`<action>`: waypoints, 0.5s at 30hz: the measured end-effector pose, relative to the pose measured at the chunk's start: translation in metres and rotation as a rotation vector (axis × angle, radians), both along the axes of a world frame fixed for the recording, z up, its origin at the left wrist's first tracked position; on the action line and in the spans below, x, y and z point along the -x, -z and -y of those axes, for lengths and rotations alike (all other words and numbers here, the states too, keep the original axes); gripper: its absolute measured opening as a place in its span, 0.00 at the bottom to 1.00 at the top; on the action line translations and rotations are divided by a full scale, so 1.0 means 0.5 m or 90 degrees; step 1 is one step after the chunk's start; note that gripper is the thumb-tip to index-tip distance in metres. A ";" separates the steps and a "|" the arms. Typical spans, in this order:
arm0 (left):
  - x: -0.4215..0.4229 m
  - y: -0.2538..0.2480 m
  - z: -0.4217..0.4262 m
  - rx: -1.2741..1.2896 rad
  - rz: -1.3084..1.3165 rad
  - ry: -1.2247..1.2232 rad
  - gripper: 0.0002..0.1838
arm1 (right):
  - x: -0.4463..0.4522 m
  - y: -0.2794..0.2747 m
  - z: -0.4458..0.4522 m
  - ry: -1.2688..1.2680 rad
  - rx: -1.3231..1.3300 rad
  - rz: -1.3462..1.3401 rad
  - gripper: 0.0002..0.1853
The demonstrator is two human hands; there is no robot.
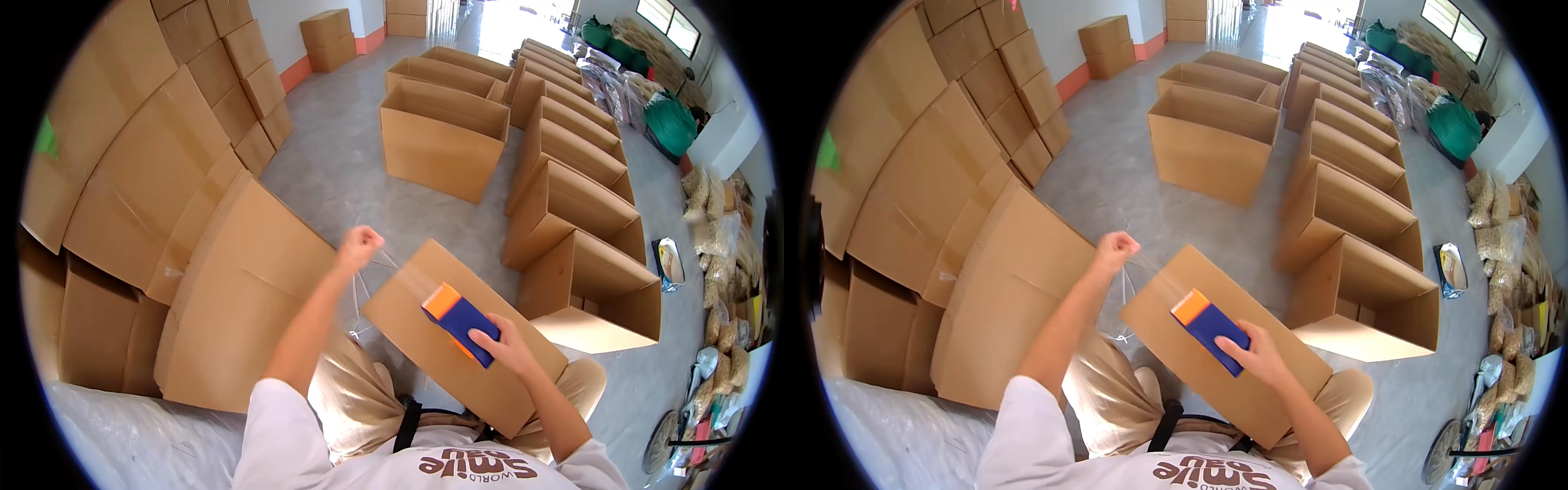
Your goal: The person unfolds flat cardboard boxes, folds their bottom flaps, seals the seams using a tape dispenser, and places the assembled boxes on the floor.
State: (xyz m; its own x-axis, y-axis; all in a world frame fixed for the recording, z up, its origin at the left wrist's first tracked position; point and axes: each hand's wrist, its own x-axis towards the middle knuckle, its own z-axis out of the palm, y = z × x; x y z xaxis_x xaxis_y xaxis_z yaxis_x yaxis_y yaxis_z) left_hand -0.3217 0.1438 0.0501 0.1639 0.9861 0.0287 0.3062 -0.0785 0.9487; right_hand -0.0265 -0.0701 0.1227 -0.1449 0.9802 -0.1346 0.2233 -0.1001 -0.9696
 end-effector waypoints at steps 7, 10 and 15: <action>0.064 0.251 -0.081 0.140 -0.023 0.019 0.05 | -0.004 -0.041 0.015 0.015 0.090 0.078 0.20; -0.046 0.226 0.023 0.416 0.078 0.138 0.11 | -0.005 -0.032 0.010 0.014 0.091 0.087 0.20; -0.011 0.343 0.034 0.350 -0.063 0.144 0.22 | -0.016 -0.014 0.011 0.023 0.085 0.070 0.20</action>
